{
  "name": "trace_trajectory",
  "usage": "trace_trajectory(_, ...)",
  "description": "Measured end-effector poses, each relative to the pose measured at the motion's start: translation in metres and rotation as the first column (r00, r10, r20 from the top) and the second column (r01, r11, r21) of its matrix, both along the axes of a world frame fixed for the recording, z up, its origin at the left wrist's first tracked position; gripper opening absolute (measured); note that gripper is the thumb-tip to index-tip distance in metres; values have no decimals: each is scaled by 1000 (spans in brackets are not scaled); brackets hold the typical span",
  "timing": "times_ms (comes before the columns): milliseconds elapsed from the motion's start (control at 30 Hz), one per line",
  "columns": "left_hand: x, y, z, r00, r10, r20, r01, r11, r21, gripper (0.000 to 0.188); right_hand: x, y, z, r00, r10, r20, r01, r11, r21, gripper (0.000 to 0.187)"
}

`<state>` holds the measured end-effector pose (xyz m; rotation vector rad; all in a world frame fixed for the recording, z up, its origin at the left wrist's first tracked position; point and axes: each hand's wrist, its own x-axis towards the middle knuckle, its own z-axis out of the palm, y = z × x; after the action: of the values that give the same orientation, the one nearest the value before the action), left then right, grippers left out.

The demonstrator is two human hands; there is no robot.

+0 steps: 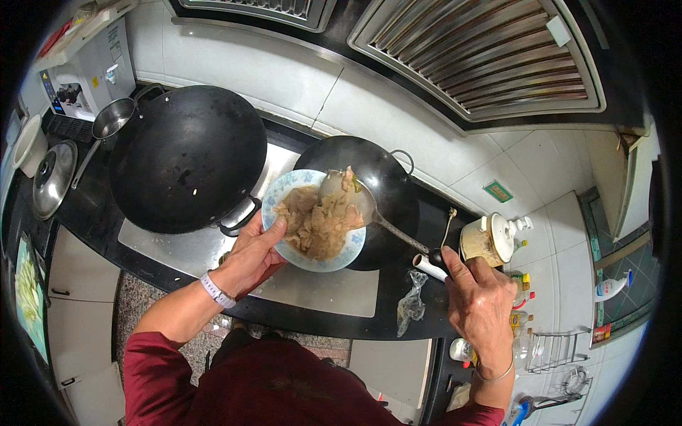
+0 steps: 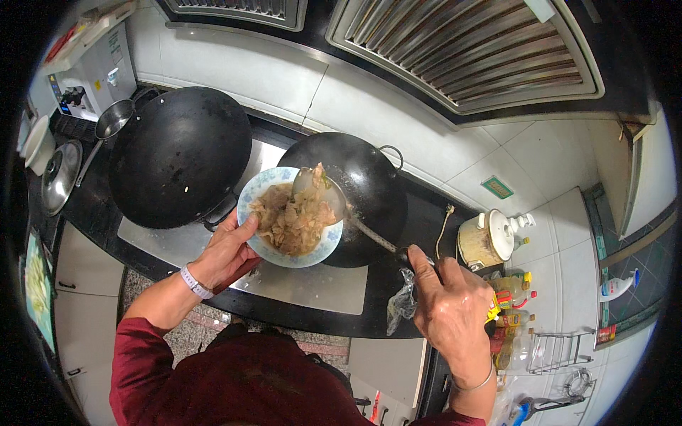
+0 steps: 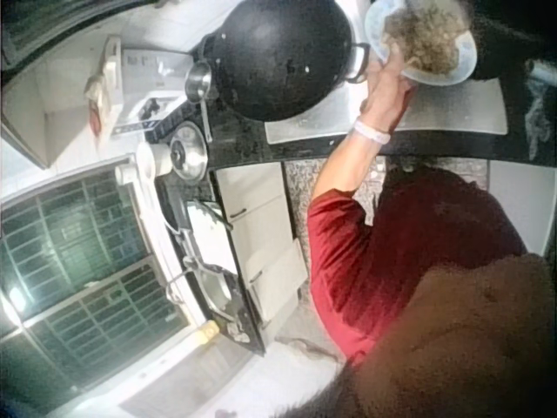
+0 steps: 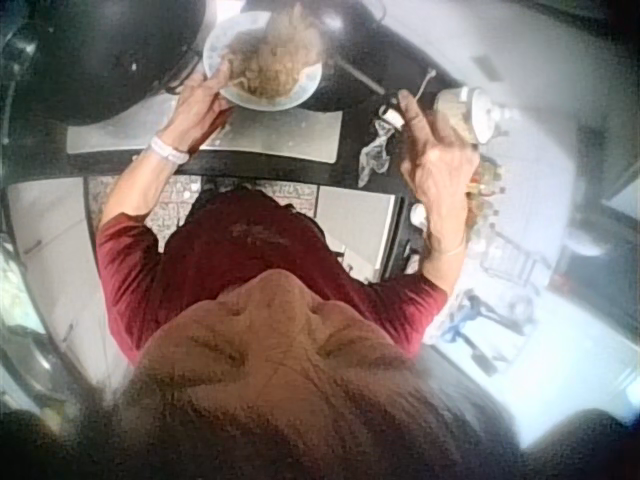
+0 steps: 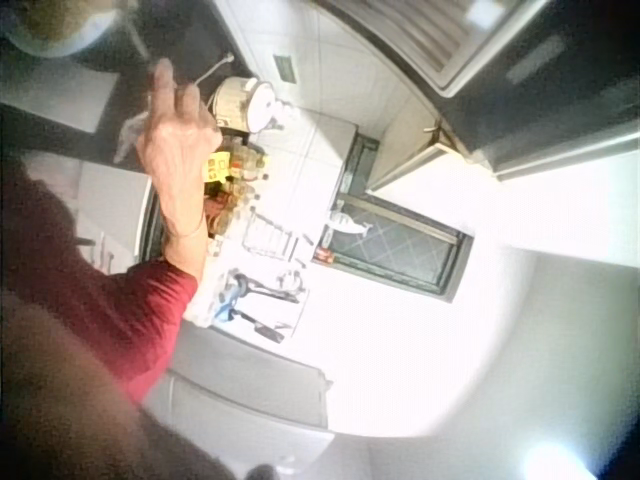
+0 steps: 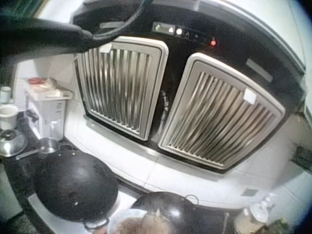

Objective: The person chops a large vegetable with a cleaver on a cutting board and then uses a ladle to transfer cooked food from a wok into a bowl.

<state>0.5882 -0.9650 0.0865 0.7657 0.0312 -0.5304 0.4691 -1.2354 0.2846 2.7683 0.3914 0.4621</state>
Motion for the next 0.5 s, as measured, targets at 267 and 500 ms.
trace_trajectory(267, 1, 3, -7, 1000, 6, 15, -6, 1000, 8, 43, -5, -6, 5, 979, 116, 169, -86, 981, -174, 65)
trace_trajectory(500, 4, -4, -12, 1000, 2, 30, -2, 1000, -11, 43, -16, -10, 16, 990, -61, 131, 47, 993, 107, 50)
